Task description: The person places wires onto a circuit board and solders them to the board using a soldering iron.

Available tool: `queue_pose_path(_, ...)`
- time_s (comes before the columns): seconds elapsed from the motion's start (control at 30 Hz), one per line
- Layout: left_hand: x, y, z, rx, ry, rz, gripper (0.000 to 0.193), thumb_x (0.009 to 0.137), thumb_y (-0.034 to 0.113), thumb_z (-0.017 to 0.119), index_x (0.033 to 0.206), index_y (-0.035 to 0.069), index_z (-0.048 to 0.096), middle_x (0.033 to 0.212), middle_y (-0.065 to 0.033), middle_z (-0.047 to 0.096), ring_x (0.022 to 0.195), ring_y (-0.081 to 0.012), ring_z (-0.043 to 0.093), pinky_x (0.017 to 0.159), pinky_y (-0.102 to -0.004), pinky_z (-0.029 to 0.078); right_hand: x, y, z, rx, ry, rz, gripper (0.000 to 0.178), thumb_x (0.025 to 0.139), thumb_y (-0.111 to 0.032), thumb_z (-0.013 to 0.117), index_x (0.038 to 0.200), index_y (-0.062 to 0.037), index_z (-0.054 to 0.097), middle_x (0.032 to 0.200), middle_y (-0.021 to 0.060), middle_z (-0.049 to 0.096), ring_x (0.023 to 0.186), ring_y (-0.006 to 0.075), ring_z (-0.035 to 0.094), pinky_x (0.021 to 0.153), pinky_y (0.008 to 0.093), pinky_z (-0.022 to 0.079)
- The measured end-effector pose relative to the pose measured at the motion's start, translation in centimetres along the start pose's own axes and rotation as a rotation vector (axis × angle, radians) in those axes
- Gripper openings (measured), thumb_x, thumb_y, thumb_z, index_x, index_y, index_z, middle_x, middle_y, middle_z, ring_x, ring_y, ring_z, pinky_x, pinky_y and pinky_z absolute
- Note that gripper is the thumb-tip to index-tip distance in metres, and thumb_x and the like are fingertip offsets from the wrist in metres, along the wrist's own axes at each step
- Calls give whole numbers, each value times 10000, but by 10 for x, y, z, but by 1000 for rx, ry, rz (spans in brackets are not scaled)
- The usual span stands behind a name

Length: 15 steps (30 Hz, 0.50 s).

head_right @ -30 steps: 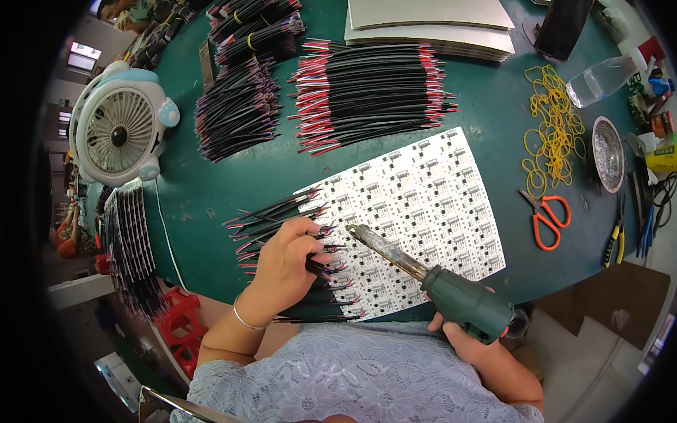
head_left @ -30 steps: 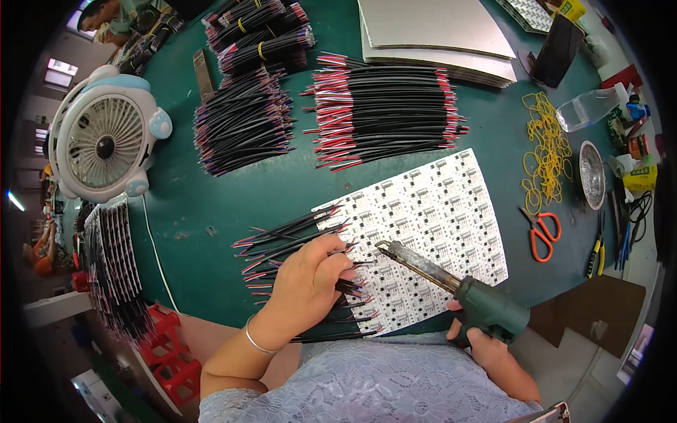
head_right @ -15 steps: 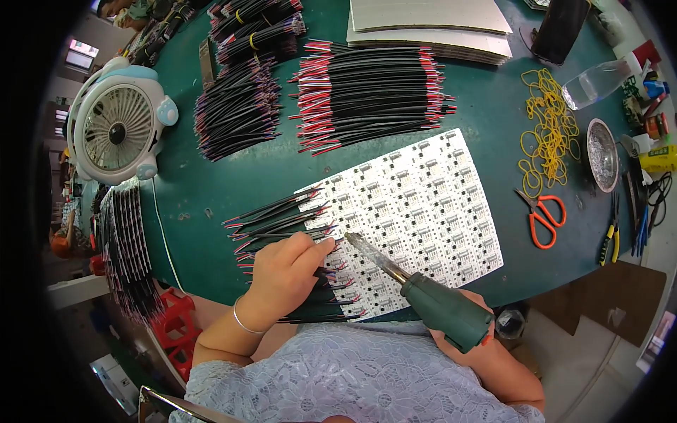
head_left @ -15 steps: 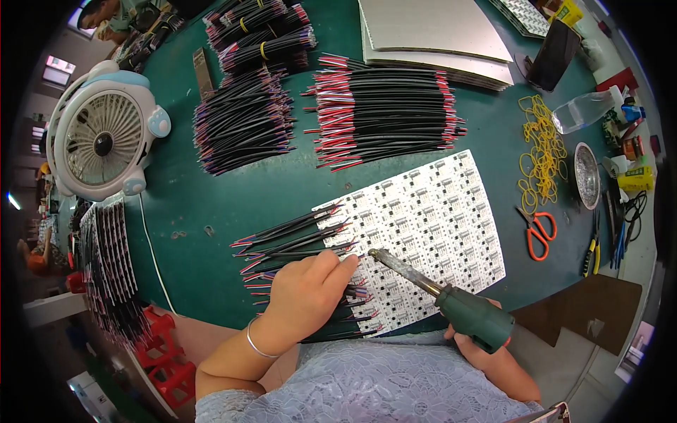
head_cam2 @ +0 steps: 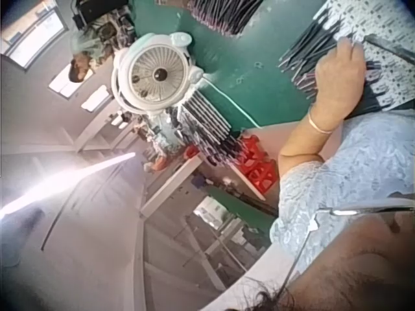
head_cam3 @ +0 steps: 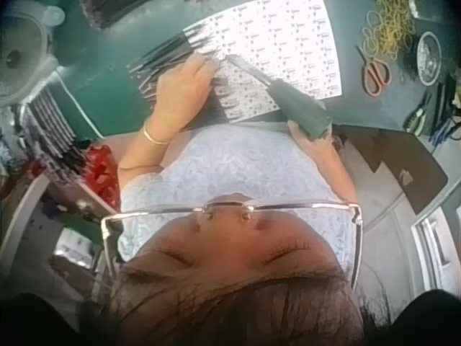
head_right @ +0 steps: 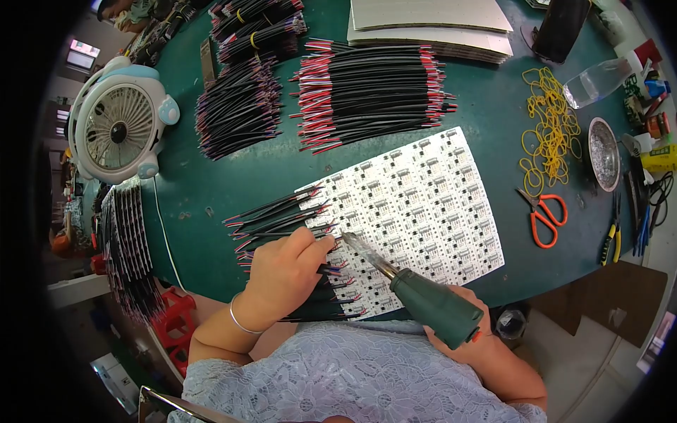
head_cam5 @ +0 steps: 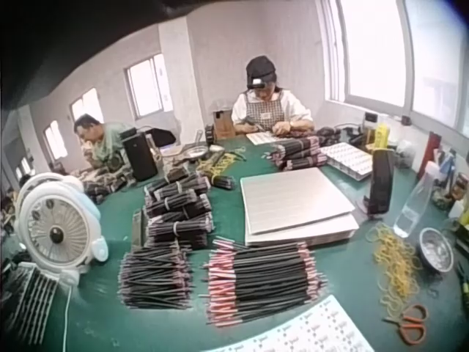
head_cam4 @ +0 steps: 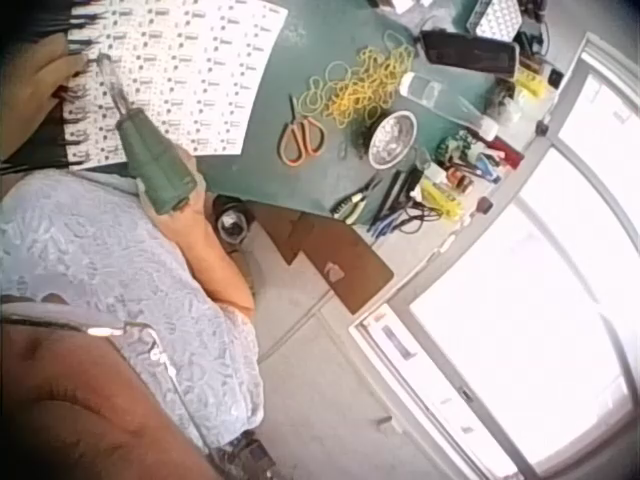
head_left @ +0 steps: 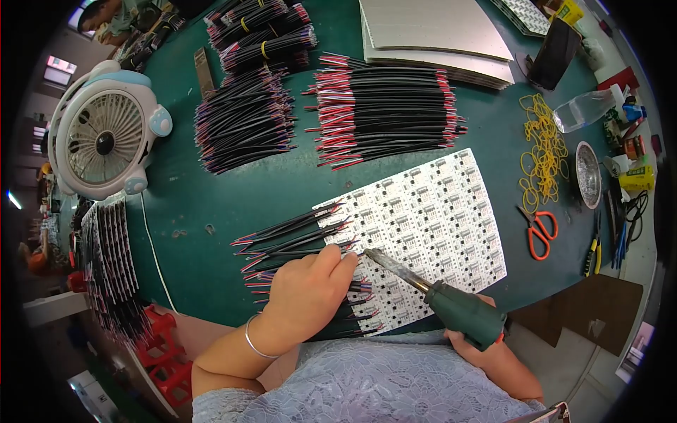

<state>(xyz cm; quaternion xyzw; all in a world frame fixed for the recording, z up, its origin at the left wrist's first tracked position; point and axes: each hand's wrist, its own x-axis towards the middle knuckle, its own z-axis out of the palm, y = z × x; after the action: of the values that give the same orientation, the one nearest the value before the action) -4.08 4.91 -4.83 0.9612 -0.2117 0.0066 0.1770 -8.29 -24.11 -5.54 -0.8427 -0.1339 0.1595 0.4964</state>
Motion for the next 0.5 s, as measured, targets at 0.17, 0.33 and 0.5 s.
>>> queue_pose_path(0.17,3,1,-2,40,-58,-13,416,581,68,735,988,84,648,781,-31,496,633,-190,578,520,-313,455,5,11,-3,-123,-28,-237,235,847,-118,602,1049,1,619,863,112,660,592,189,624,691,377,514)
queue_pose_path(0.33,7,1,-5,101,-75,30,329,642,101,680,967,78,643,787,-28,500,620,-165,576,505,-298,456,4,7,-3,-12,8,-189,229,860,-125,579,1038,15,610,792,85,635,588,168,624,610,324,513)
queue_pose_path(0.5,7,-3,-6,91,-53,91,244,696,125,630,933,66,626,785,-29,500,611,-151,574,497,-293,460,-1,10,-3,-23,-44,-138,239,850,-92,566,1050,35,600,812,86,611,601,149,629,556,278,515)
